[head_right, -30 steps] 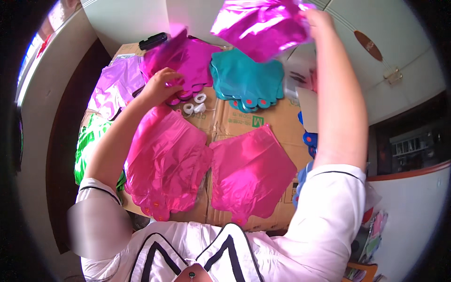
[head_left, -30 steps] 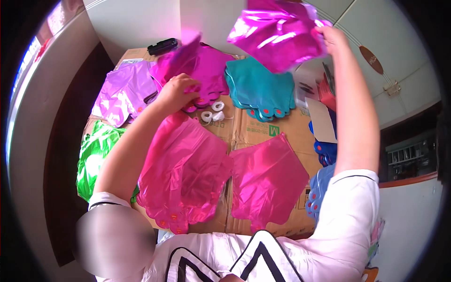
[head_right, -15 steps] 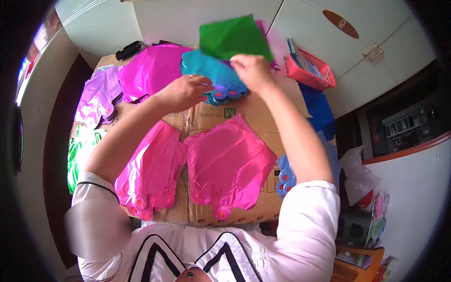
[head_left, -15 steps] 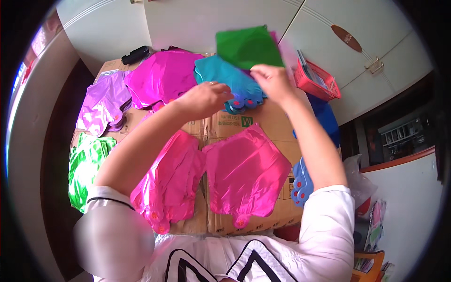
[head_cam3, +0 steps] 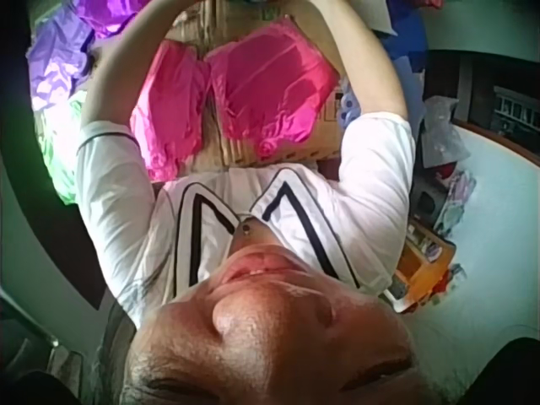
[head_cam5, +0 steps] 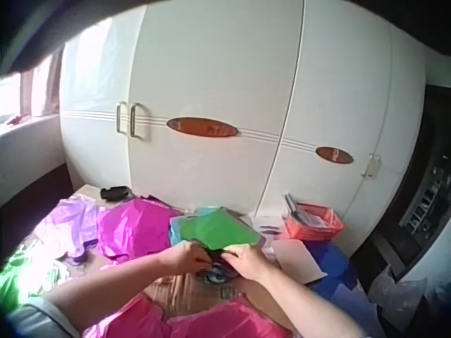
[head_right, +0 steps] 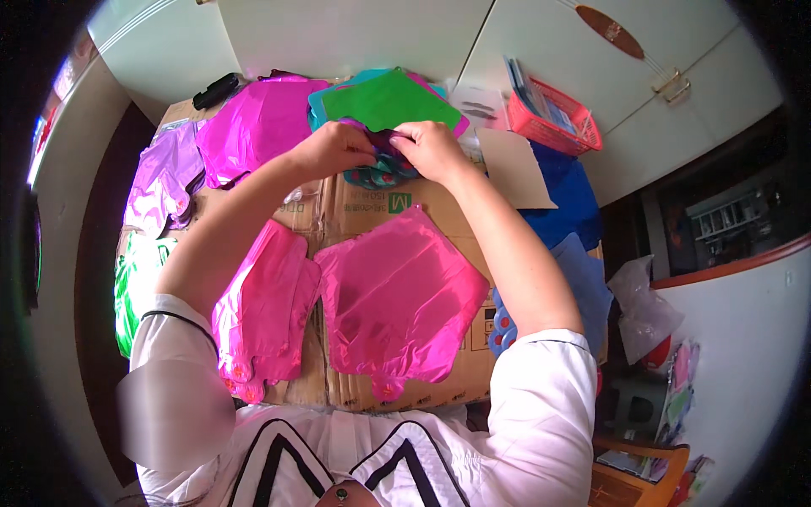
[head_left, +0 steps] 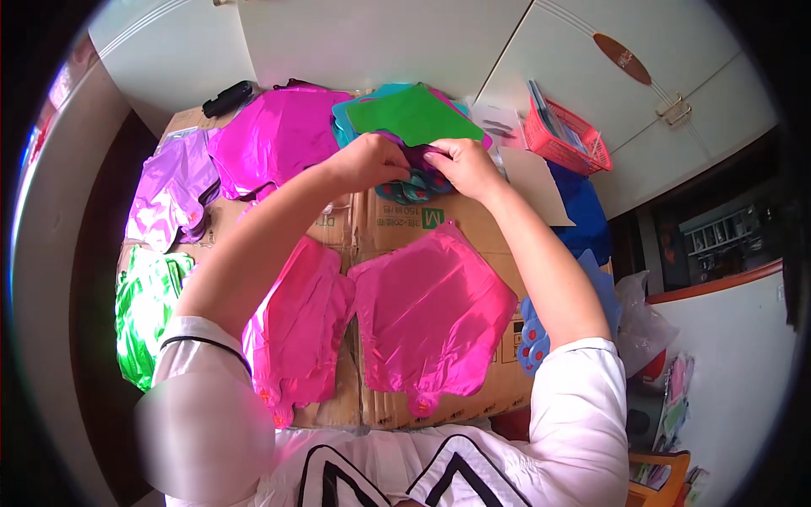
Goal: Folding and inserting star-shaped foil balloons into plastic retail packaging sleeves with cardboard headers.
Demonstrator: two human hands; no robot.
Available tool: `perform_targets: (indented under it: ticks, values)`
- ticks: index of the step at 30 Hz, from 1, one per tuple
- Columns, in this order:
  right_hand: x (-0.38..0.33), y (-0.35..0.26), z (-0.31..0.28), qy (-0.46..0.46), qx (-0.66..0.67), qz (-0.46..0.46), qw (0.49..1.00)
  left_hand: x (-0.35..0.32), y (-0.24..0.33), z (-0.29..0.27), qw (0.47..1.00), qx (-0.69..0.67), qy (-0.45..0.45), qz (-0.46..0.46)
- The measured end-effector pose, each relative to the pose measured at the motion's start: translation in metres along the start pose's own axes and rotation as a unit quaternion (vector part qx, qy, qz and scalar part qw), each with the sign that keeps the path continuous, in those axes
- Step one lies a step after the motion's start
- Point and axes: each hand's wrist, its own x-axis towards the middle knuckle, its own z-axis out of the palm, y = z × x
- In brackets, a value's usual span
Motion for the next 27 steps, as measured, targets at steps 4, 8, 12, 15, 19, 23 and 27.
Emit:
perform_targets:
  ticks: [4, 8, 12, 15, 19, 23, 27]
  values:
    - [0.003, 0.002, 0.000, -0.015, 0.008, 0.014, 1.000, 0.006, -0.009, -0.003, 1.000, -0.007, 0.007, 0.010]
    - [0.003, 0.006, -0.001, -0.025, 0.046, 0.054, 0.997, 0.014, 0.003, -0.001, 0.998, 0.014, 0.014, -0.057]
    - [0.005, 0.005, -0.004, -0.060, 0.105, 0.079, 0.989, 0.022, 0.006, 0.006, 0.992, -0.011, 0.093, -0.080]
    - [0.009, -0.002, 0.000, -0.038, 0.051, 0.030, 0.998, 0.026, 0.007, 0.007, 0.991, 0.067, 0.120, -0.003]
    - [0.010, 0.013, 0.009, 0.046, 0.022, 0.046, 0.998, 0.014, 0.015, 0.009, 0.912, 0.349, 0.170, 0.131]
    - [0.018, 0.032, 0.007, 0.044, 0.056, 0.195, 0.978, -0.008, 0.007, 0.016, 0.862, 0.430, 0.106, 0.247]
    - [0.046, -0.012, -0.030, 0.130, -0.017, 0.209, 0.969, -0.023, -0.022, 0.017, 0.923, 0.339, 0.080, 0.160]
